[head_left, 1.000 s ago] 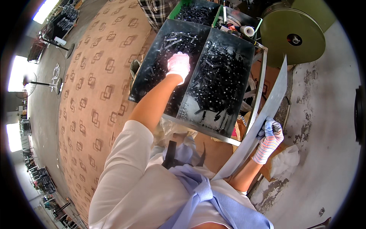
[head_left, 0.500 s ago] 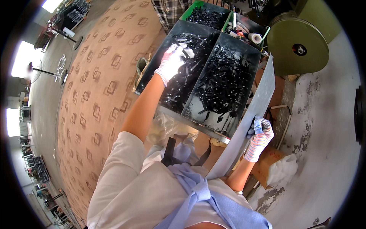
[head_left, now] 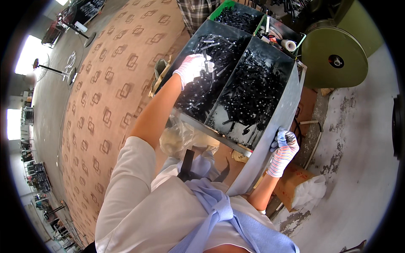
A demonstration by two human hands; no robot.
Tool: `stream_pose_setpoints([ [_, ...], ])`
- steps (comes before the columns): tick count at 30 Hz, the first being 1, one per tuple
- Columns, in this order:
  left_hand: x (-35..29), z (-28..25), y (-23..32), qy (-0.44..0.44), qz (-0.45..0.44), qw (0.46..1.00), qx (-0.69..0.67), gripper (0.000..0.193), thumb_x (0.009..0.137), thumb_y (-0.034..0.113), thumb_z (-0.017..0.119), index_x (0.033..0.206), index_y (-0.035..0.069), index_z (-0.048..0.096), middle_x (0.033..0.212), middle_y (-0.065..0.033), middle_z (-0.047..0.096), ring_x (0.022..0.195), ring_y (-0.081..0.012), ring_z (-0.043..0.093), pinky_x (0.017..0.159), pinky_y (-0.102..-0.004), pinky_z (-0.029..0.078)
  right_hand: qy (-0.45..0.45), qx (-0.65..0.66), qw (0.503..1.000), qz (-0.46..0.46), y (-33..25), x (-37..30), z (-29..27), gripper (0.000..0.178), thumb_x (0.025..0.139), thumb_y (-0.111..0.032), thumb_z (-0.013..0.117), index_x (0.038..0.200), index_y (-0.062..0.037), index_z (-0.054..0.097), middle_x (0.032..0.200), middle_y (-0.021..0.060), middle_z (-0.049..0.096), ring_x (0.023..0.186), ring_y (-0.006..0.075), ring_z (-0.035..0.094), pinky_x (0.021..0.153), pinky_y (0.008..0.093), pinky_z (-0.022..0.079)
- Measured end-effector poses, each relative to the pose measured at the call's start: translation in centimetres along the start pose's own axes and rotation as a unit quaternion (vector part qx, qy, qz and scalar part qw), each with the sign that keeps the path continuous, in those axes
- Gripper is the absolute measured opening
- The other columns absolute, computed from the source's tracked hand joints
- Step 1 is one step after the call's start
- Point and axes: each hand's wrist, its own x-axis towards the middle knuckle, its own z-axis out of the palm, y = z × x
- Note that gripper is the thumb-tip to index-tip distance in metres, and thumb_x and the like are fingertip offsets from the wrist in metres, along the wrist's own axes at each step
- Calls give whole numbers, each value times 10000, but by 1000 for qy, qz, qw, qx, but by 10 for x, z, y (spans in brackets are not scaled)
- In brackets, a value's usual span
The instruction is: The person cleans a metal tray filled with small black metal parts using a cloth and a spray bottle. They wipe the tray and the parts, then walk to a rack to pick up a bundle of black metal rods. The person places the rods into a large sack and continues to handle the parts.
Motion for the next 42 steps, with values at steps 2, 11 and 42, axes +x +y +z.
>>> stream_pose_setpoints([
  [2,0,2,4,29,-18,999,6,310,856,258,516,1041,12,560,961,-166,627,861,-273,626,765,-392,508,2,4,1000,8,1,-1,2,49,767,-56,646,763,-27,607,570,15,528,372,60,428,333,190,327],
  [11,21,15,-3,331,216,613,683,248,807,181,485,1040,133,553,1072,-122,534,1017,-301,505,862,-399,424,18,-15,998,52,7,2,25,57,778,-85,647,768,-36,618,561,-9,513,380,57,413,347,192,314],
  [42,5,-28,32,-63,94,992,-62,250,846,51,526,1089,-6,528,1092,-90,573,1015,-216,550,907,-382,437,-13,-187,982,-37,46,-1,46,92,760,-19,624,842,22,637,754,60,634,677,106,541,673,234,447],
])
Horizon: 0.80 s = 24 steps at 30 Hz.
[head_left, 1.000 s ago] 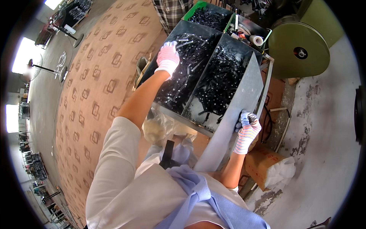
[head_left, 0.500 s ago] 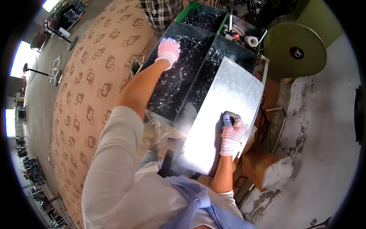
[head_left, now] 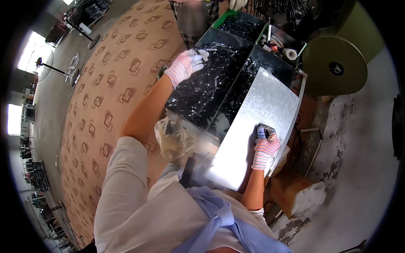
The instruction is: The person cleans a metal tray filled with small black metal parts using a cloth and a spray bottle. They wipe the tray and the parts, then walk to a rack to pick up a bundle of black metal rods. The person places the rods into a large sack and continues to handle the parts.
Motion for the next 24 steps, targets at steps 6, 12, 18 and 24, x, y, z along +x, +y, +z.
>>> stream_pose_setpoints([
  [6,-30,29,-26,10,271,946,177,113,759,19,565,843,37,639,1176,-92,477,1065,-168,471,897,-303,372,-1,-17,999,-28,2,1,-3,74,774,-31,621,832,12,638,708,34,606,574,64,473,540,204,408],
  [12,-50,57,-34,48,337,889,308,267,749,-27,549,1015,-10,534,1083,-67,513,897,-142,573,776,-240,454,-8,17,1000,21,-6,-2,-4,74,775,-50,633,828,1,641,657,14,575,485,39,405,442,192,338],
  [18,-26,32,-32,105,337,754,554,381,716,44,633,1087,65,553,1181,-122,478,1113,-225,457,918,-310,393,8,-9,999,-43,2,1,-3,69,781,-66,636,822,-11,637,605,-13,539,427,31,371,404,191,299],
  [24,9,16,-39,134,256,556,780,383,712,68,550,1090,125,565,1192,-121,496,1168,-312,394,981,-378,329,18,-25,999,-21,-1,0,-1,89,761,-68,651,828,-10,647,620,9,573,487,57,435,477,214,360],
])
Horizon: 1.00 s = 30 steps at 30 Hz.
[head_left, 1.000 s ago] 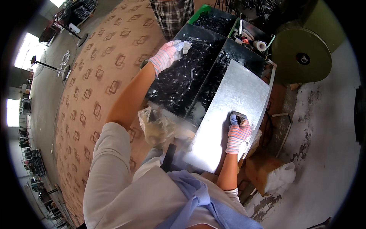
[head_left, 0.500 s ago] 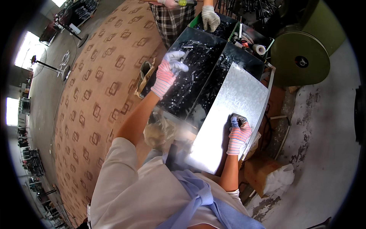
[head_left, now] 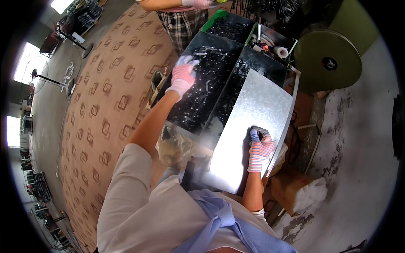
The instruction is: The person cleans a metal tray filled with small black metal parts using a cloth and a spray bottle. They wipe the tray and the parts, then walk to a rack to pick up a bundle of black metal rods. The person places the rods into a large sack and continues to handle the parts.
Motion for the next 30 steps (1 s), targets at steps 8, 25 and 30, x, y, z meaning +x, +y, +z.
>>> stream_pose_setpoints([
  [8,49,43,50,-171,-6,981,91,486,807,368,537,1210,100,494,1286,-150,438,1244,-279,344,1028,-368,264,-11,-9,999,29,3,0,-2,94,737,-37,656,824,-3,645,754,82,645,693,137,581,687,251,453],
  [25,24,-7,-7,-226,-391,572,-685,323,798,-5,571,1112,11,499,1030,-137,582,946,-264,589,878,-403,460,-13,17,999,24,-4,-1,-3,89,749,-1,625,836,15,638,762,90,641,691,136,573,683,252,455],
  [30,-8,-21,-17,-233,-331,402,-821,321,799,-70,522,1106,23,511,1047,-122,585,993,-252,572,930,-411,432,-22,39,998,33,-6,-2,-4,94,760,-14,623,846,20,638,760,76,636,670,114,555,659,237,452],
])
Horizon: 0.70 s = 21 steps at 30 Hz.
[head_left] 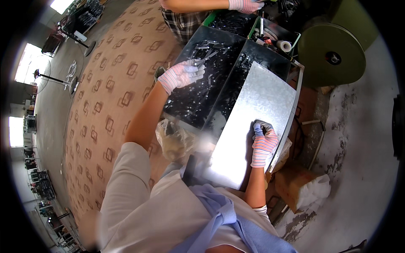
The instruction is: The person cleans a metal tray filled with small black metal parts using a cloth and a spray bottle. They wipe the tray and the parts, then walk to a rack to pick up a bundle of black metal rods. The person places the rods into a large sack and continues to handle the parts.
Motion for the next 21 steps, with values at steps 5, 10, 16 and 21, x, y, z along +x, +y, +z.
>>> stream_pose_setpoints([
  [5,-16,9,-10,-29,8,996,-79,308,780,-93,528,1054,46,556,1028,-112,598,965,-246,584,924,-408,442,4,-16,1000,-10,5,3,-1,91,765,-18,627,851,5,642,725,36,619,597,75,503,569,210,425],
  [10,-10,14,-16,87,151,971,161,247,761,-69,571,984,37,584,982,-120,601,970,-245,573,881,-357,447,-4,19,1000,1,2,1,1,77,772,-39,634,841,-4,642,695,16,596,516,47,435,481,194,372],
  [16,-11,39,-41,212,47,359,908,214,850,195,485,1032,160,593,969,-131,610,877,-336,597,743,-415,497,-1,17,1000,-8,9,4,-1,81,776,-49,637,845,-8,642,672,8,587,493,43,418,464,195,362],
  [21,-12,56,-49,199,-69,439,874,342,810,96,496,1150,110,530,1141,-139,550,1012,-319,549,877,-389,447,8,19,1000,-8,6,2,2,83,778,-66,634,838,-8,635,617,-15,543,438,29,384,412,182,307],
])
